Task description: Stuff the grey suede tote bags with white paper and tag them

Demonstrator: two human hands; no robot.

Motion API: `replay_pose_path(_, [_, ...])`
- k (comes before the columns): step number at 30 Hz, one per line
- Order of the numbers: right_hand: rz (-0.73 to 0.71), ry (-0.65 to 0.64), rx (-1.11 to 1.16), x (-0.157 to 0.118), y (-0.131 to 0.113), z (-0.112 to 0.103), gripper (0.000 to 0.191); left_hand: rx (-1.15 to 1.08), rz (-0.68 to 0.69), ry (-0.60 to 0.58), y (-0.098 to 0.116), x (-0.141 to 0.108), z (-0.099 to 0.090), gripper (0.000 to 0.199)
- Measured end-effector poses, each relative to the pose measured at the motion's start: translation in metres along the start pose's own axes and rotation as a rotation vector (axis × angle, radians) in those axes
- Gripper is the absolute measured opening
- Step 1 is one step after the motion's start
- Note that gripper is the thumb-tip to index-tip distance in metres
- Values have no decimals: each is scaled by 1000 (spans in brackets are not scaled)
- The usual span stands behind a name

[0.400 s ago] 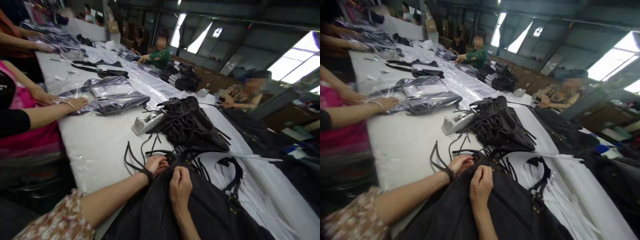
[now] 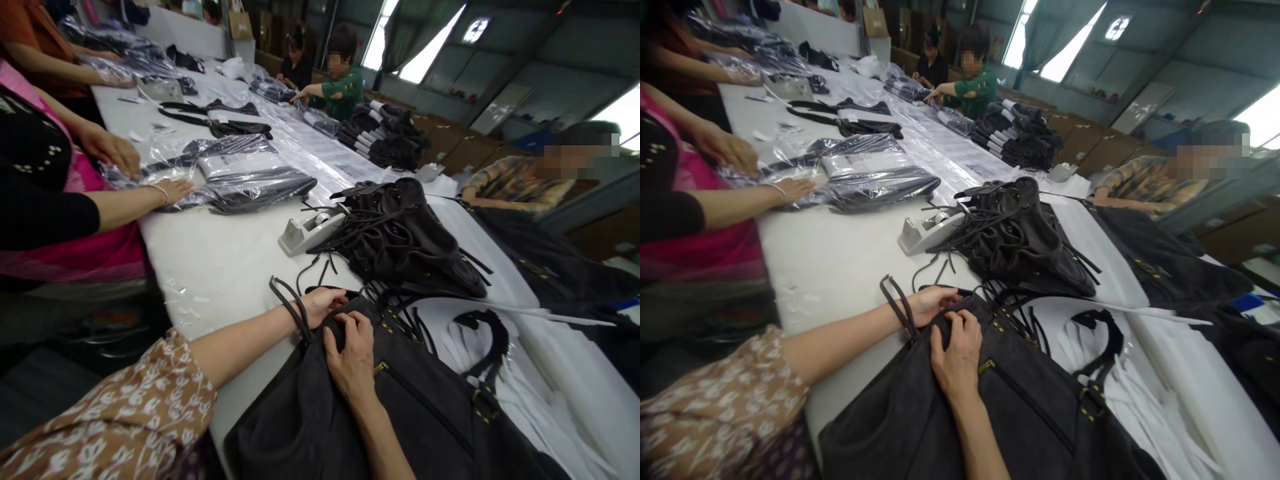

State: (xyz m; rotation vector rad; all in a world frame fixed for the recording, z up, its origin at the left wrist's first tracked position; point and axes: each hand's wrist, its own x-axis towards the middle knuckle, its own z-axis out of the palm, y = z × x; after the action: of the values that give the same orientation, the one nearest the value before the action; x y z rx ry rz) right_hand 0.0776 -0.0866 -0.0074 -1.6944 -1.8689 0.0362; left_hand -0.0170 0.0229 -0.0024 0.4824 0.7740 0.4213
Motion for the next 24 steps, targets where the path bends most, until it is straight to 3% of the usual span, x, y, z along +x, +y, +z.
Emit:
replay_pose_path(3, [14,-7,-21,1,1,1,26,-77,-48,-20,-6,-32,-16,14])
replay_pose_path(7, [22,-15,-58,2,-1,2,28,-179,-113,-101,-28,-104,-39,15])
replay_pose_path(9, [25,-10,-61,2,-3,3,29,-198,-106,-49,-43,-142,-41,19])
replay_pose_path(12, [26,-5,-68,2,-3,4,30,-183,13,58,-65,-183,-34,22])
replay_pose_path(15, [24,-4,-76,2,-2,5,31,-175,135,111,-76,-202,-34,27])
replay_pose_path(18, [24,2,-78,1,-1,5,31,-202,205,339,-66,-206,-48,26])
replay_pose_path(20, [24,4,-77,1,-1,4,31,-85,315,450,-53,-210,-57,25])
replay_pose_path(22, [26,5,-80,1,-1,4,31,171,409,405,-41,-215,-58,28])
replay_pose_path(24, [30,3,-83,1,-1,4,31,448,381,257,-35,-222,-50,34])
